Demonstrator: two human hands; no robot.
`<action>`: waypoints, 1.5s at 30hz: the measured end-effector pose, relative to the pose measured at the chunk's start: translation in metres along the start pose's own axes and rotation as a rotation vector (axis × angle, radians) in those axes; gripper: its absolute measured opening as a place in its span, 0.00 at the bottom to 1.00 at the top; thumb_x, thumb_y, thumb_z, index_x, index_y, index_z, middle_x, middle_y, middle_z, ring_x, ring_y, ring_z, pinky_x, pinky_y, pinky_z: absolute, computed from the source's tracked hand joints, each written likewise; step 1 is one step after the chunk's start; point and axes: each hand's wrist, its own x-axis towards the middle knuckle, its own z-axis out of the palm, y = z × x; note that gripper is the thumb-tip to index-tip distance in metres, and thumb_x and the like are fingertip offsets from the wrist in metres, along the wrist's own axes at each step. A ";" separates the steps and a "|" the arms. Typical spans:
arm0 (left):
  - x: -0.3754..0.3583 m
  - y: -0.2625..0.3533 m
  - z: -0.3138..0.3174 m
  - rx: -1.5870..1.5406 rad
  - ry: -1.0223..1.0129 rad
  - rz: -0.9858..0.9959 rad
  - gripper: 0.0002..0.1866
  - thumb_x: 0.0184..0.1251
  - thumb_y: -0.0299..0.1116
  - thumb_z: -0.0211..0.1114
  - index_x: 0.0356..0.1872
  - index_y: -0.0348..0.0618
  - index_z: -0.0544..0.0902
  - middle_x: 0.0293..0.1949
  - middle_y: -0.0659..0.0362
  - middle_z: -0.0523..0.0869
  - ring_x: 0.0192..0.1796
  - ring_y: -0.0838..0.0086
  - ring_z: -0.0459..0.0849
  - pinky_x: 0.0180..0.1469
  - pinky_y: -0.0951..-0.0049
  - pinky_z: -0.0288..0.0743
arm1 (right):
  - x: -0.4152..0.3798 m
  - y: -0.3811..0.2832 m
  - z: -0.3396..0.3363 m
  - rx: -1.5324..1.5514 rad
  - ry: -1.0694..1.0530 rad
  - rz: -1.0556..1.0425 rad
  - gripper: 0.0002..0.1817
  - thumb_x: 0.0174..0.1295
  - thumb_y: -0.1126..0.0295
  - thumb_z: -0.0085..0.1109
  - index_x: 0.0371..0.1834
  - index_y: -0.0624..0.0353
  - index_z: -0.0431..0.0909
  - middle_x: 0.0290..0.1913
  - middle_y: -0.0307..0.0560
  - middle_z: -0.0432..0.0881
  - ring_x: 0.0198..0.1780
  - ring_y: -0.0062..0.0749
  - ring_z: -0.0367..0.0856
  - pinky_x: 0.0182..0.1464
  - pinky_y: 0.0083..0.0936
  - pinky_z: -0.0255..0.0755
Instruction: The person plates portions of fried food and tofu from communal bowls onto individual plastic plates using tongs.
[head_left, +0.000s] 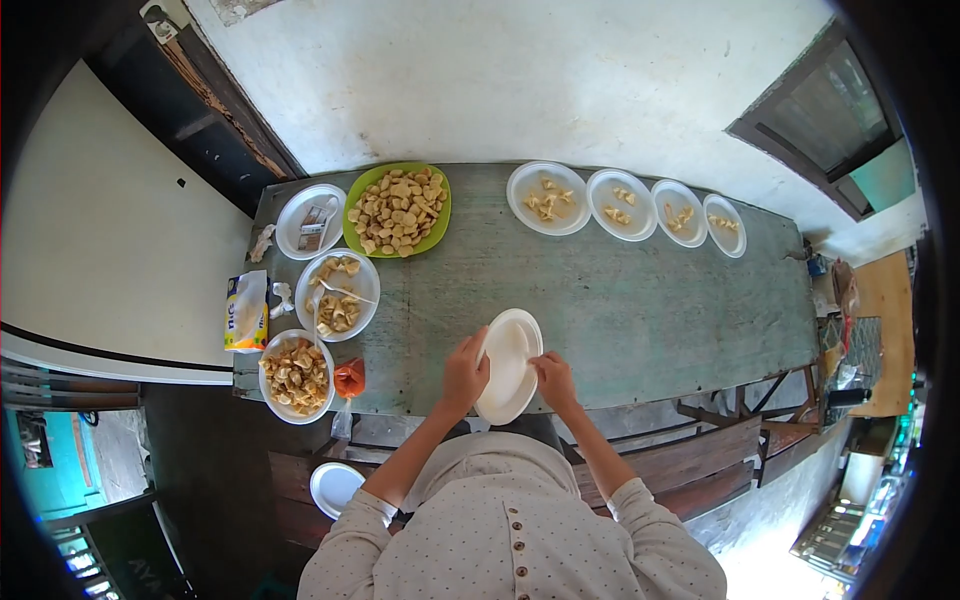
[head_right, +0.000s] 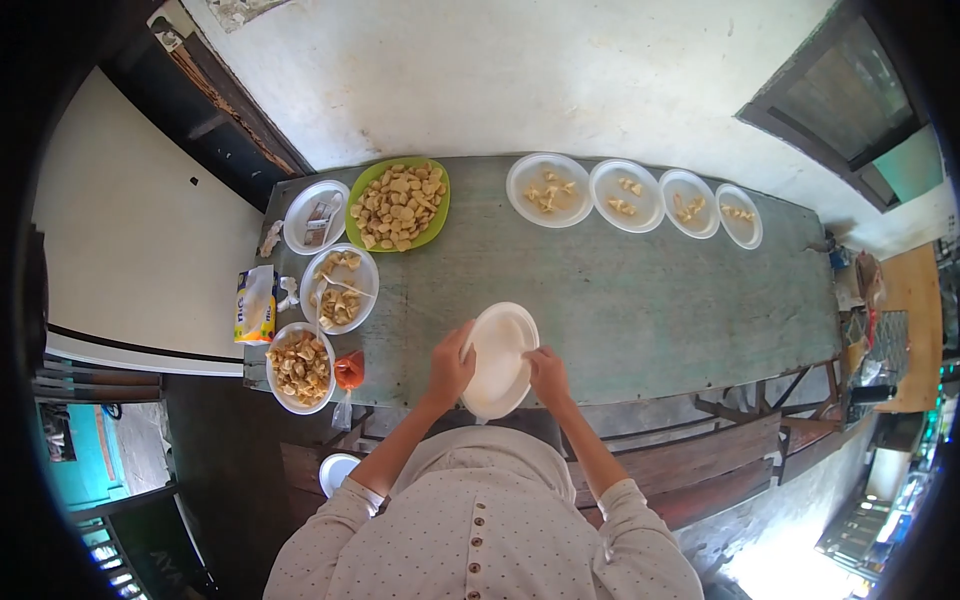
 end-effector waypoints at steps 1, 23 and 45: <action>0.001 0.001 -0.002 0.000 -0.018 -0.010 0.24 0.48 0.18 0.55 0.51 0.36 0.72 0.36 0.46 0.78 0.36 0.52 0.78 0.37 0.61 0.72 | 0.006 -0.007 -0.005 0.003 0.001 0.003 0.09 0.49 0.83 0.52 0.32 0.60 0.79 0.32 0.51 0.77 0.29 0.43 0.78 0.32 0.31 0.72; -0.035 -0.028 -0.061 0.034 -0.045 0.026 0.25 0.48 0.19 0.55 0.53 0.35 0.72 0.36 0.44 0.78 0.36 0.53 0.79 0.39 0.61 0.73 | -0.006 -0.032 0.070 -0.013 0.295 0.137 0.09 0.48 0.82 0.55 0.32 0.61 0.81 0.27 0.49 0.77 0.24 0.35 0.77 0.26 0.25 0.71; -0.015 -0.011 -0.031 0.172 0.141 -0.101 0.24 0.50 0.20 0.56 0.53 0.41 0.73 0.32 0.46 0.77 0.33 0.52 0.78 0.36 0.61 0.71 | 0.022 -0.003 0.025 0.078 -0.552 -0.142 0.07 0.51 0.80 0.52 0.31 0.61 0.80 0.33 0.52 0.77 0.34 0.47 0.77 0.37 0.35 0.72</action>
